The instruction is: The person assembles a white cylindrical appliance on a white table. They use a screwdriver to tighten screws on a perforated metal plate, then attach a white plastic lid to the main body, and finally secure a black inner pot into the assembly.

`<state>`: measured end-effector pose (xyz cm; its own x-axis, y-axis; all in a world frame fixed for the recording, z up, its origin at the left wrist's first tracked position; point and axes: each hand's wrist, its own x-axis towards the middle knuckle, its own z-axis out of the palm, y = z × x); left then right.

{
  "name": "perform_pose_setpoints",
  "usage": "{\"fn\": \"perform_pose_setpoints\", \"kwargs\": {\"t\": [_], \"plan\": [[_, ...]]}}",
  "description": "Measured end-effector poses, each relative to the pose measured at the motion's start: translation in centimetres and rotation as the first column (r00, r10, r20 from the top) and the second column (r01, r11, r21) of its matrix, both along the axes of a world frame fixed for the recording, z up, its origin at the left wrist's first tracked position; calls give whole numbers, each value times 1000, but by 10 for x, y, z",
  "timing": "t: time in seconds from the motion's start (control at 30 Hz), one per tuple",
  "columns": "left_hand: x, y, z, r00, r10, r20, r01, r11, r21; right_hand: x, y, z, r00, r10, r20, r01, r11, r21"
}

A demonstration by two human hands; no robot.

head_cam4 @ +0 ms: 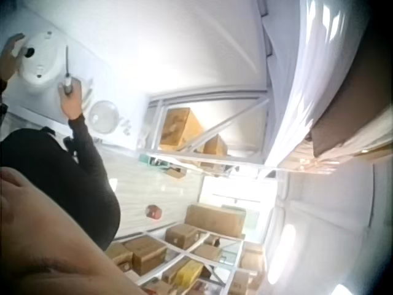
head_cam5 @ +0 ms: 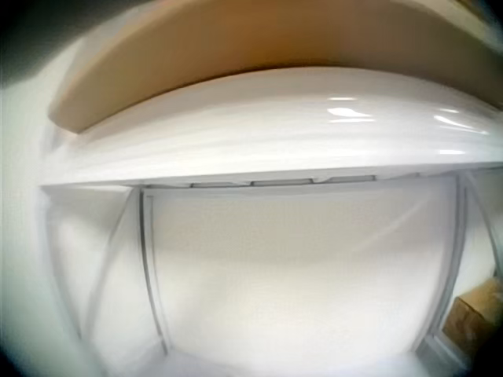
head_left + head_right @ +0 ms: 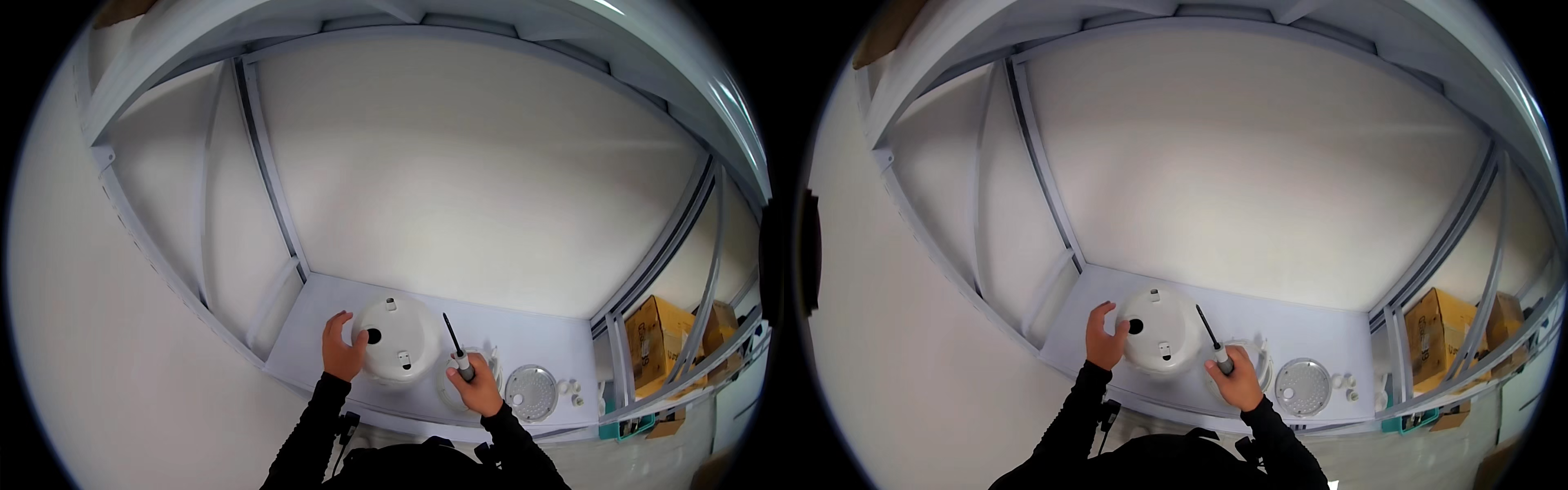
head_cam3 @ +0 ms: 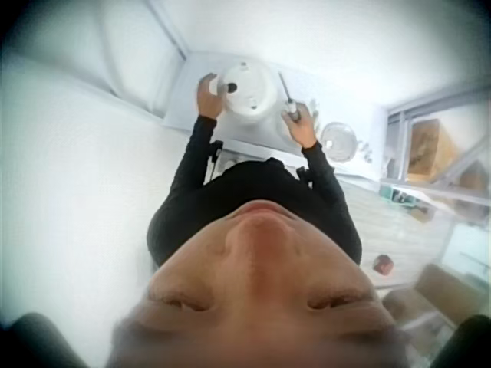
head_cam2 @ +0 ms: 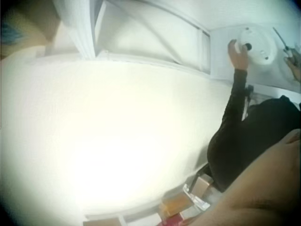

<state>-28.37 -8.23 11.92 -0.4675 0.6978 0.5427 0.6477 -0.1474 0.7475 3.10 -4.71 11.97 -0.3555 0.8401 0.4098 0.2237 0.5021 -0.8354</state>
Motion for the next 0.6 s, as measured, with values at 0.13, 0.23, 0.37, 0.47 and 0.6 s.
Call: {"fn": "perform_pose_setpoints", "kwargs": {"t": [0.13, 0.23, 0.37, 0.47, 0.6], "plan": [[-24, 14, -23, 957, -123, 263, 158, 981, -114, -25, -11, 4, 997, 1, 75, 6, 995, -95], [-31, 34, -32, 846, -208, 492, 314, 938, -143, -37, -20, 8, 994, -45, 105, 60, 987, -149], [-57, 57, -63, 647, -336, 684, 482, 876, -26, -60, -29, 18, 983, -111, 143, 134, 977, -163], [-51, 57, -68, 564, -398, 724, 583, 813, -7, -65, -32, 21, 971, -160, 177, 192, 965, -177], [-42, 35, -53, 609, -400, 685, 553, 833, -6, -71, -29, 11, 966, -213, 144, 245, 934, -261]]}}
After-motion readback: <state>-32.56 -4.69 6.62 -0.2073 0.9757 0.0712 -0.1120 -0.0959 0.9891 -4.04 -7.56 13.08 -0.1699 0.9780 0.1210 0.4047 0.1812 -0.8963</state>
